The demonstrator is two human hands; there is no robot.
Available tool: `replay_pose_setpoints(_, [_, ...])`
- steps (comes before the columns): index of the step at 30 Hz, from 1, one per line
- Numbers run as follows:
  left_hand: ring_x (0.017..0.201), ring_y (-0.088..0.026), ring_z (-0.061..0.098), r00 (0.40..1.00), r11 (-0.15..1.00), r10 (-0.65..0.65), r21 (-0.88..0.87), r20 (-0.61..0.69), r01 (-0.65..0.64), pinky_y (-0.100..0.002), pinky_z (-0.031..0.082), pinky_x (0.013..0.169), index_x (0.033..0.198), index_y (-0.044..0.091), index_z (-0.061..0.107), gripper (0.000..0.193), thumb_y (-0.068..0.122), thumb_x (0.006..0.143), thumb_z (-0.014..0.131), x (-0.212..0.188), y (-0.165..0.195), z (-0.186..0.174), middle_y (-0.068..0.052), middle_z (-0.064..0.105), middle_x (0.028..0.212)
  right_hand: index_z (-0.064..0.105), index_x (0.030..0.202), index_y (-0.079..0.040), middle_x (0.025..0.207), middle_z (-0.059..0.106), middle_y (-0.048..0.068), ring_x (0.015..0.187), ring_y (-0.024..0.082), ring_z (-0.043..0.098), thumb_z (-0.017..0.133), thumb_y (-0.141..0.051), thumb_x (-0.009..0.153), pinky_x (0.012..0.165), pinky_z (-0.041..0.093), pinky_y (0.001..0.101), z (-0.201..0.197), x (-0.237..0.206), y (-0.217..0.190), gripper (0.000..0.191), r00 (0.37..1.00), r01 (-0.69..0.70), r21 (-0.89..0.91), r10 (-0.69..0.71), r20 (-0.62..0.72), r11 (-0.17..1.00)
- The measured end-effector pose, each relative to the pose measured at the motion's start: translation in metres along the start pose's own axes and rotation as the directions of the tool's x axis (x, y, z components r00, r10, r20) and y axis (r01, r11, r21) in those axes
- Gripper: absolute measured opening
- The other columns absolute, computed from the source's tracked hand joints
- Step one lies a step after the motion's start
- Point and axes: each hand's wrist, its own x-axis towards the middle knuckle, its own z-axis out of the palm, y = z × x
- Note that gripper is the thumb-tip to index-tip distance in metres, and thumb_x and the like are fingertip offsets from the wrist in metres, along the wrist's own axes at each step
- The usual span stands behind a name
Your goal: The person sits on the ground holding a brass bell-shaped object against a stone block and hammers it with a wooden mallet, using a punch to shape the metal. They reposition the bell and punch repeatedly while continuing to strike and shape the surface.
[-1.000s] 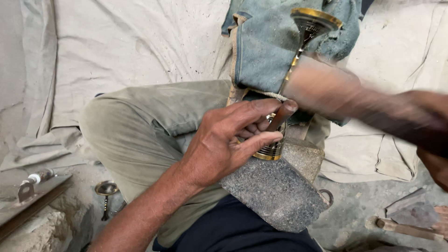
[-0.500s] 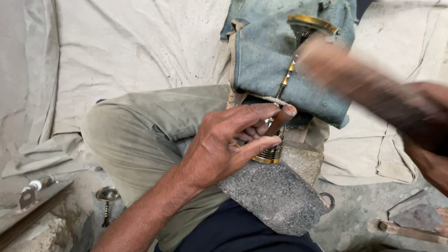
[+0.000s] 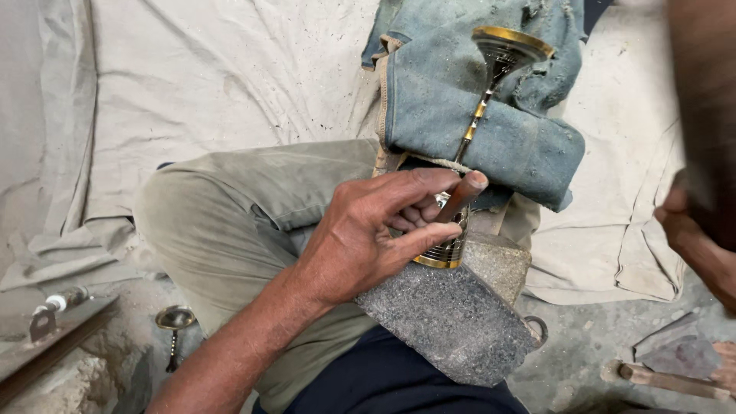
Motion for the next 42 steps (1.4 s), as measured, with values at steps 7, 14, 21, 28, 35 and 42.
replay_pose_setpoints(7, [0.092, -0.008, 0.074, 1.0, 0.999, 0.018, -0.033, -0.002, -0.018, -0.024, 0.068, 0.08, 0.141, 0.011, 0.063, 0.053, 0.016, 0.093, 0.083, -0.002, -0.001, -0.003, -0.004, 0.075, 0.12, 0.064, 0.117, 0.004, 0.09, 0.067, 0.019, 0.071, 0.024, 0.068, 0.065, -0.002, 0.099, 0.068, 0.056, 0.0372, -0.001, -0.003, 0.004, 0.018, 1.0, -0.014, 0.003, 0.014, -0.006, 1.0])
replay_pose_setpoints(14, [0.085, -0.008, 0.072, 1.0, 1.0, 0.007, -0.003, -0.004, -0.007, -0.023, 0.067, 0.078, 0.139, 0.012, 0.064, 0.054, 0.017, 0.09, 0.086, -0.001, -0.007, 0.001, -0.002, 0.075, 0.103, 0.065, 0.115, 0.004, 0.089, 0.067, 0.019, 0.07, 0.025, 0.068, 0.066, -0.002, 0.1, 0.067, 0.056, 0.0374, -0.006, -0.001, -0.001, 0.017, 1.0, -0.025, 0.011, 0.025, -0.003, 1.0])
replay_pose_setpoints(21, [0.088, -0.007, 0.071, 0.999, 0.998, 0.051, -0.046, 0.011, -0.05, -0.022, 0.067, 0.079, 0.142, 0.013, 0.062, 0.054, 0.015, 0.093, 0.084, -0.001, -0.011, -0.002, -0.002, 0.075, 0.11, 0.066, 0.114, 0.004, 0.088, 0.067, 0.019, 0.069, 0.025, 0.068, 0.066, -0.003, 0.101, 0.066, 0.056, 0.0376, -0.008, -0.001, 0.001, 0.015, 1.0, -0.015, 0.005, 0.015, -0.006, 1.0])
replay_pose_setpoints(28, [0.09, -0.007, 0.073, 0.996, 0.994, 0.086, -0.064, 0.013, -0.085, -0.023, 0.069, 0.08, 0.141, 0.015, 0.064, 0.053, 0.019, 0.093, 0.084, -0.002, -0.016, -0.001, -0.001, 0.075, 0.108, 0.067, 0.112, 0.004, 0.087, 0.067, 0.019, 0.068, 0.025, 0.068, 0.066, -0.004, 0.101, 0.065, 0.056, 0.0377, -0.01, -0.007, 0.0, 0.014, 0.999, -0.034, 0.008, 0.034, 0.011, 0.999])
replay_pose_setpoints(35, [0.091, -0.006, 0.073, 0.992, 0.991, 0.124, -0.047, 0.028, -0.122, -0.023, 0.068, 0.08, 0.139, 0.017, 0.063, 0.05, 0.023, 0.093, 0.084, 0.002, -0.019, -0.004, -0.001, 0.073, 0.108, 0.067, 0.11, 0.005, 0.086, 0.067, 0.02, 0.067, 0.025, 0.068, 0.066, -0.005, 0.102, 0.064, 0.056, 0.0379, -0.014, -0.018, 0.002, 0.013, 0.999, -0.033, 0.0, 0.033, 0.002, 0.999])
replay_pose_setpoints(42, [0.093, -0.008, 0.074, 0.989, 0.99, 0.13, -0.055, 0.064, -0.127, -0.024, 0.069, 0.083, 0.138, 0.018, 0.066, 0.047, 0.019, 0.094, 0.084, -0.001, -0.016, -0.008, -0.001, 0.074, 0.109, 0.068, 0.109, 0.004, 0.086, 0.067, 0.019, 0.067, 0.024, 0.068, 0.067, -0.007, 0.1, 0.066, 0.056, 0.0377, 0.0, -0.026, 0.033, 0.014, 0.997, 0.075, -0.038, -0.076, -0.031, 0.996])
